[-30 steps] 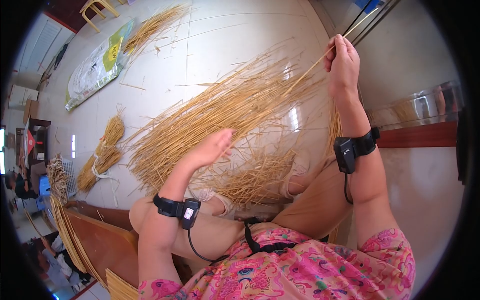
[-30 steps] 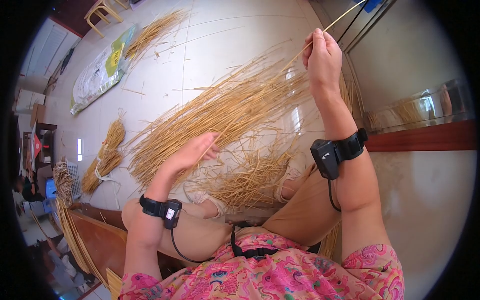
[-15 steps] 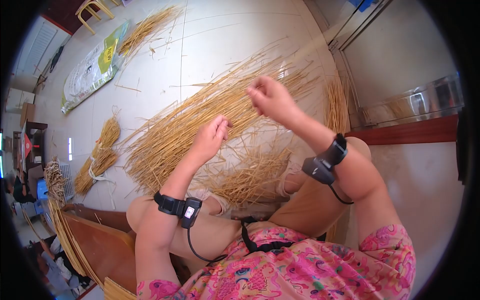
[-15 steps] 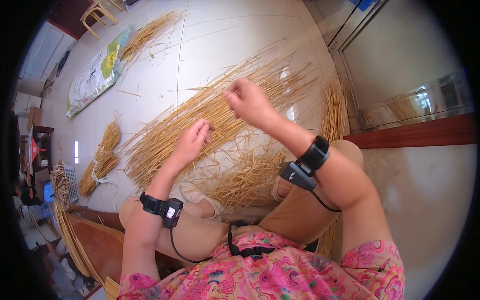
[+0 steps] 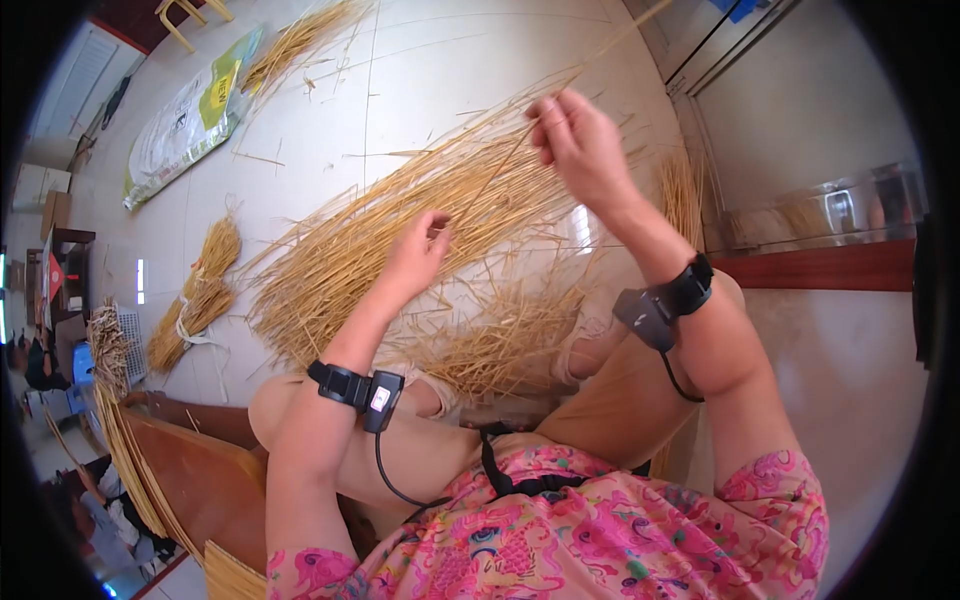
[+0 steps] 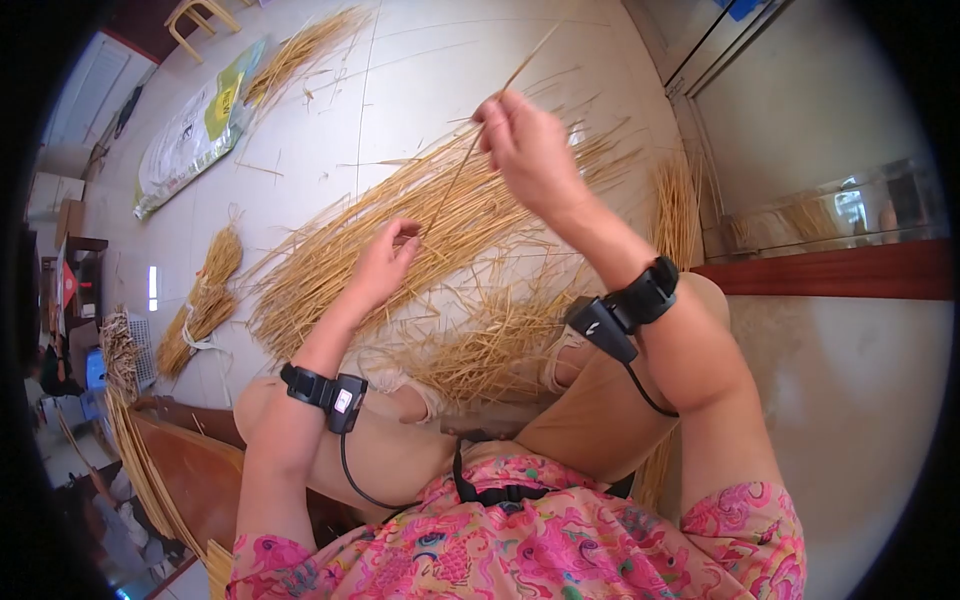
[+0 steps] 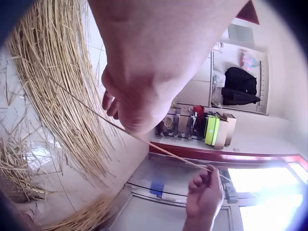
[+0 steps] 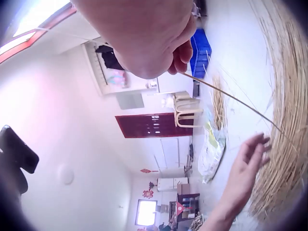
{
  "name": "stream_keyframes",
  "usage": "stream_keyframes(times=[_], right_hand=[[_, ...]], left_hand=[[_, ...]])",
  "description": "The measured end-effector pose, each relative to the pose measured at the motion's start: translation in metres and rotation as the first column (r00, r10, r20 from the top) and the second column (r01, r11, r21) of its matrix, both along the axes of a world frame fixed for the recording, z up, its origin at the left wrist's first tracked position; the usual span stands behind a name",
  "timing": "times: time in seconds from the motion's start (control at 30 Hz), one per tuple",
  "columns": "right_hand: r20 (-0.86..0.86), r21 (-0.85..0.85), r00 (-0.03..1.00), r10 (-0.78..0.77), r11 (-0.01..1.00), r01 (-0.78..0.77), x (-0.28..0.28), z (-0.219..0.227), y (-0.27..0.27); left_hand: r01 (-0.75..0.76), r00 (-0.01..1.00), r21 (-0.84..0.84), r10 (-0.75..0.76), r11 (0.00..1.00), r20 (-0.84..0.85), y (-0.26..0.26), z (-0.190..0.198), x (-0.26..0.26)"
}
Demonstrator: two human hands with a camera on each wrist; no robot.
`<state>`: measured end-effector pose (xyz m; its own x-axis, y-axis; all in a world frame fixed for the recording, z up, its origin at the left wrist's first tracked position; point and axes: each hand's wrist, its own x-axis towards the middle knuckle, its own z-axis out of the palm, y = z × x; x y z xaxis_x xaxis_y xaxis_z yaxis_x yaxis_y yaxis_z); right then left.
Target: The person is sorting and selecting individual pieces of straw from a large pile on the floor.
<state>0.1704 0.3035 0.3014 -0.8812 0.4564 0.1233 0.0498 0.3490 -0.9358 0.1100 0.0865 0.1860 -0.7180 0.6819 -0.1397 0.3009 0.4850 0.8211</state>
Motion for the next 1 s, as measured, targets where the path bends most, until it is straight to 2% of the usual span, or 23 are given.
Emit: stream_keyframes(times=[0.07, 0.1, 0.2, 0.23, 0.3, 0.4, 0.47, 0.53, 0.6, 0.67, 0.73, 0.83, 0.87, 0.9, 0.93, 1.0], right_hand=[[-0.101, 0.138, 0.99, -0.098, 0.984, 0.111, 0.002, 0.006, 0.019], [-0.154, 0.128, 0.98, -0.129, 0.98, 0.149, 0.003, 0.011, 0.028], [-0.275, 0.175, 0.934, -0.23, 0.943, 0.284, 0.016, 0.03, 0.054], [-0.296, 0.229, 0.92, -0.255, 0.917, 0.328, 0.021, 0.038, 0.063], [-0.303, 0.361, 0.904, -0.301, 0.842, 0.401, 0.035, 0.05, 0.085], [-0.244, 0.597, 0.896, -0.371, 0.671, 0.44, 0.065, 0.069, 0.118], [-0.154, 0.753, 0.892, -0.426, 0.533, 0.385, 0.092, 0.078, 0.139], [-0.063, 0.789, 0.869, -0.491, 0.509, 0.345, 0.118, 0.083, 0.15], [0.092, 0.873, 0.819, -0.567, 0.442, 0.208, 0.149, 0.08, 0.163], [0.166, 0.916, 0.771, -0.614, 0.385, 0.109, 0.18, 0.062, 0.168], [0.292, 0.91, 0.71, -0.641, 0.416, 0.002, 0.211, 0.042, 0.165], [0.535, 0.805, 0.56, -0.632, 0.582, -0.113, 0.274, -0.017, 0.181], [0.607, 0.758, 0.515, -0.606, 0.636, -0.144, 0.297, -0.039, 0.185], [0.62, 0.747, 0.556, -0.553, 0.632, -0.204, 0.333, -0.075, 0.2], [0.654, 0.713, 0.579, -0.486, 0.652, -0.258, 0.355, -0.092, 0.197], [0.734, 0.607, 0.596, -0.326, 0.707, -0.362, 0.385, -0.114, 0.18]], left_hand=[[-0.025, 0.999, -0.13, 0.02, 0.991, -0.038, -0.015, -0.028, -0.012], [-0.033, 0.999, -0.214, 0.034, 0.976, 0.003, -0.023, -0.042, -0.016], [0.136, 0.99, -0.47, -0.099, 0.872, 0.104, -0.044, -0.074, -0.018], [0.196, 0.979, -0.494, -0.144, 0.847, 0.143, -0.049, -0.087, -0.016], [0.317, 0.947, -0.529, -0.228, 0.787, 0.227, -0.058, -0.117, -0.009], [0.351, 0.935, -0.599, -0.308, 0.72, 0.176, -0.066, -0.168, 0.011], [0.28, 0.96, -0.642, -0.219, 0.713, 0.175, -0.06, -0.176, 0.029], [0.224, 0.974, -0.681, -0.132, 0.697, 0.185, -0.054, -0.182, 0.045], [0.182, 0.977, -0.718, -0.043, 0.672, 0.207, -0.05, -0.187, 0.06], [0.234, 0.968, -0.716, -0.091, 0.657, 0.233, -0.042, -0.191, 0.068], [0.283, 0.956, -0.722, -0.131, 0.631, 0.261, -0.039, -0.194, 0.076], [0.371, 0.925, -0.578, -0.235, 0.727, 0.299, -0.033, -0.209, 0.093], [0.455, 0.886, -0.522, -0.305, 0.722, 0.35, -0.029, -0.216, 0.098], [0.535, 0.838, -0.461, -0.374, 0.708, 0.398, -0.026, -0.224, 0.105], [0.61, 0.782, -0.394, -0.444, 0.687, 0.437, -0.024, -0.228, 0.111], [0.718, 0.666, -0.311, -0.485, 0.622, 0.567, -0.021, -0.225, 0.127]])
